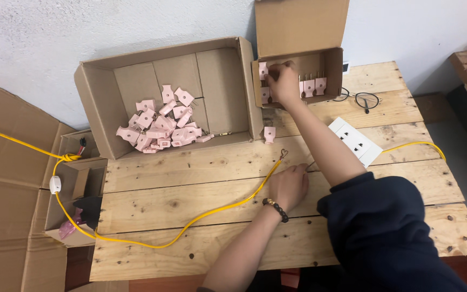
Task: The person assembles a pink electrical plug by inserting metal pins and tightening them with a screwdriver. They then connect a yellow wire to the plug, secure the internal components, and close the casing. Finally, the person plugs the finished device into a white power strip on the table.
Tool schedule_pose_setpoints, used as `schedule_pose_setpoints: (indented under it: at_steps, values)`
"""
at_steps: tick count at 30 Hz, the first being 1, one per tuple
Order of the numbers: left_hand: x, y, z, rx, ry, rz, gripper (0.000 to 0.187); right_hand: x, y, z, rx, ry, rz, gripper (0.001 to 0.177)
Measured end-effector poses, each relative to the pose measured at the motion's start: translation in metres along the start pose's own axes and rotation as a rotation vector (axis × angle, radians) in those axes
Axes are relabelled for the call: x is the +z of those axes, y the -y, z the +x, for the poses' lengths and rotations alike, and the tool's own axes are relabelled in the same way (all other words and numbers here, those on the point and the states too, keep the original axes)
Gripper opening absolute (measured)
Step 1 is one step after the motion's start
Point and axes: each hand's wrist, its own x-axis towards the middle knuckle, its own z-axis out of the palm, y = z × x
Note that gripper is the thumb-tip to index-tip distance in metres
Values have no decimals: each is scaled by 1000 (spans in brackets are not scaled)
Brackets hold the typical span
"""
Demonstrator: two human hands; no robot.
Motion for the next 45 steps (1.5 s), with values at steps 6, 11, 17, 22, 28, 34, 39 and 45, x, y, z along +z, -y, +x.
schedule_pose_setpoints:
  at_steps: [6, 11, 17, 22, 28, 34, 39, 45]
  values:
    - [-3, 1, -4, 29, 4, -32, 33, -17, 2, -58, -251, 30, -14, 14]
    - [22, 13, 1, -8, 34, 15, 30, -7, -8, -125, -381, 337, -524, 26]
    - [21, 10, -2, -32, 70, 48, 31, 1, -14, -120, -84, 412, -589, 51]
    - [19, 10, -13, 48, -58, -19, 32, -14, -15, -105, 68, 461, -241, 40]
    - [37, 19, -11, 134, -449, 131, 25, -63, -45, -134, 272, 369, 526, 55]
    - [31, 42, -4, 37, -478, 170, 34, -88, -99, -165, 523, 184, 1076, 41]
    - [21, 60, 0, -169, -442, 181, 39, -61, -127, -193, 637, 340, 1536, 40]
    - [32, 53, -4, -19, -658, -158, 40, -45, -142, -196, 706, 281, 1668, 37]
